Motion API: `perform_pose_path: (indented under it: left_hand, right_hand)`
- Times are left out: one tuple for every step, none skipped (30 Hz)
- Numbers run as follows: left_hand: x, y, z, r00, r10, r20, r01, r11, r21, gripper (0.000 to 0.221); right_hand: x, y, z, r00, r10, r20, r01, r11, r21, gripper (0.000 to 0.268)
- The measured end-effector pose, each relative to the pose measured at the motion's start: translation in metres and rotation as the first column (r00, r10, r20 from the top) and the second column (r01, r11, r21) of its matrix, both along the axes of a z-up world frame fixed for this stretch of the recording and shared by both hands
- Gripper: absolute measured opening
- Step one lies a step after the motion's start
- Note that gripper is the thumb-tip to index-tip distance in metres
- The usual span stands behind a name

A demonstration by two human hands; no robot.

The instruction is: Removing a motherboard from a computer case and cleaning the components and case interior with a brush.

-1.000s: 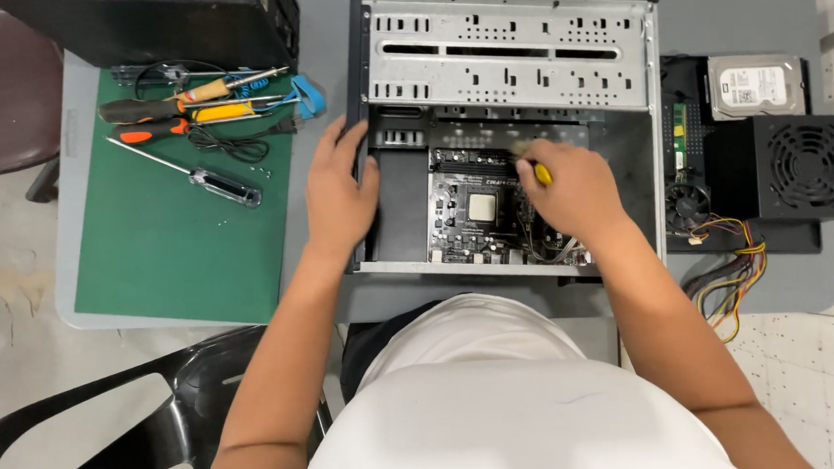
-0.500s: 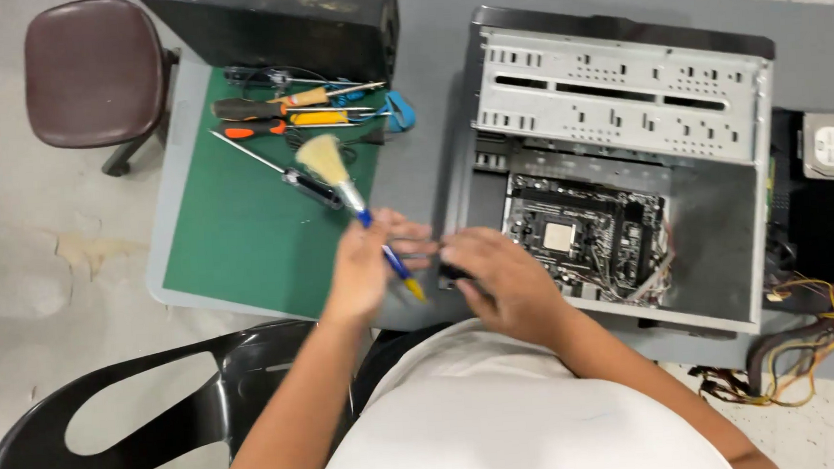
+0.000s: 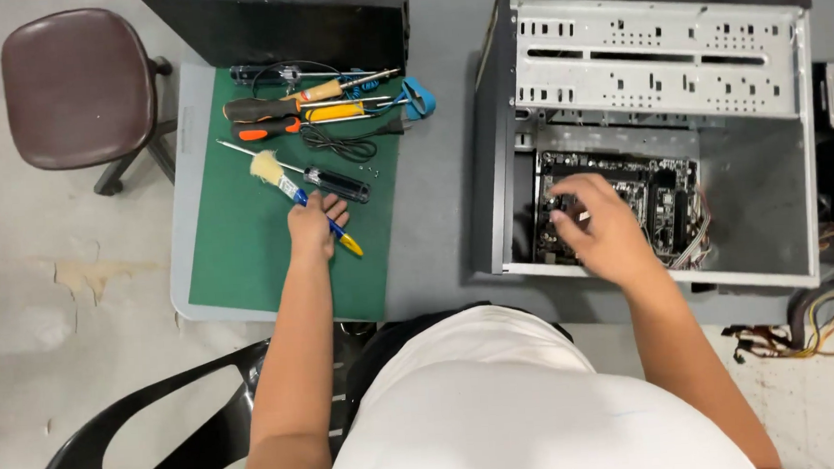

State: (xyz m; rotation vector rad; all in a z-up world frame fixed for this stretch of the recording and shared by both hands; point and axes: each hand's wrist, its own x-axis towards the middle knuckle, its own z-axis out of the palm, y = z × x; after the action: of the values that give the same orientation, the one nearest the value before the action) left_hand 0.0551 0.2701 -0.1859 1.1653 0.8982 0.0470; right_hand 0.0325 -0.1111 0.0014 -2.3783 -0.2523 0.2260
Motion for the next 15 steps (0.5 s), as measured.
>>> perform_pose_path:
  left_hand:
    - [-0.006,0.008,-0.007,1.0,-0.012,-0.002,0.012,1.0,-0.001,0.047]
    - [-0.006,0.015,-0.013,0.999,-0.047,-0.022,0.049,0.991,0.128,0.038]
    - [-0.005,0.022,-0.018,0.996,-0.077,-0.046,0.087,0.963,0.255,0.03]
    - [-0.006,0.032,-0.032,0.995,-0.082,-0.051,0.092,0.963,0.252,0.03]
    - [-0.007,0.043,-0.047,0.976,-0.146,-0.164,0.217,0.75,0.624,0.025]
    - [-0.004,0.058,-0.058,0.948,-0.152,-0.281,0.319,0.383,0.867,0.024]
    - [-0.011,0.061,-0.051,0.949,-0.152,-0.276,0.314,0.38,0.87,0.024]
    - [-0.013,0.065,-0.043,0.948,-0.133,-0.29,0.318,0.335,0.887,0.023]
    - [-0.015,0.068,-0.036,0.946,-0.114,-0.302,0.323,0.289,0.901,0.027]
    - [-0.02,0.079,-0.037,0.944,-0.121,-0.308,0.33,0.289,0.899,0.027]
    - [-0.024,0.089,-0.04,0.941,-0.088,-0.328,0.339,0.234,0.911,0.028]
    - [-0.033,0.098,-0.044,0.935,-0.051,-0.35,0.353,0.182,0.918,0.03]
    - [-0.038,0.102,-0.04,0.931,-0.055,-0.361,0.365,0.186,0.912,0.03]
    - [-0.044,0.107,-0.035,0.916,-0.041,-0.4,0.402,0.109,0.909,0.031]
    - [-0.05,0.112,-0.029,0.899,-0.024,-0.437,0.438,0.03,0.899,0.034]
  right_hand:
    - [-0.005,-0.002,-0.005,1.0,-0.012,-0.002,0.012,1.0,-0.001,0.028]
    - [-0.006,-0.005,-0.008,0.998,-0.055,0.019,0.054,0.998,0.041,0.027]
    - [-0.007,-0.008,-0.011,0.994,-0.098,0.038,0.095,0.992,0.085,0.026]
    - [-0.008,-0.008,-0.011,0.994,-0.103,0.034,0.1,0.992,0.082,0.026]
    - [-0.009,-0.009,-0.01,0.989,-0.128,0.074,0.122,0.989,0.083,0.024]
    - [-0.006,-0.006,-0.01,0.981,-0.151,0.123,0.14,0.986,0.093,0.023]
    - [-0.007,-0.006,-0.011,0.98,-0.152,0.128,0.14,0.985,0.097,0.023]
    - [-0.006,-0.006,-0.011,0.977,-0.175,0.118,0.168,0.983,0.074,0.022]
    - [-0.005,-0.006,-0.012,0.974,-0.199,0.108,0.194,0.98,0.051,0.022]
    - [-0.004,-0.007,-0.012,0.973,-0.205,0.103,0.201,0.978,0.047,0.022]
    - [-0.004,-0.007,-0.014,0.976,-0.192,0.104,0.185,0.98,0.077,0.025]
    - [-0.004,-0.008,-0.016,0.98,-0.175,0.099,0.165,0.981,0.101,0.028]
    - [-0.004,-0.009,-0.017,0.98,-0.177,0.089,0.169,0.981,0.094,0.028]
    - [-0.004,-0.009,-0.018,0.986,-0.155,0.064,0.146,0.982,0.121,0.03]
    - [-0.004,-0.009,-0.019,0.99,-0.132,0.04,0.125,0.981,0.15,0.033]
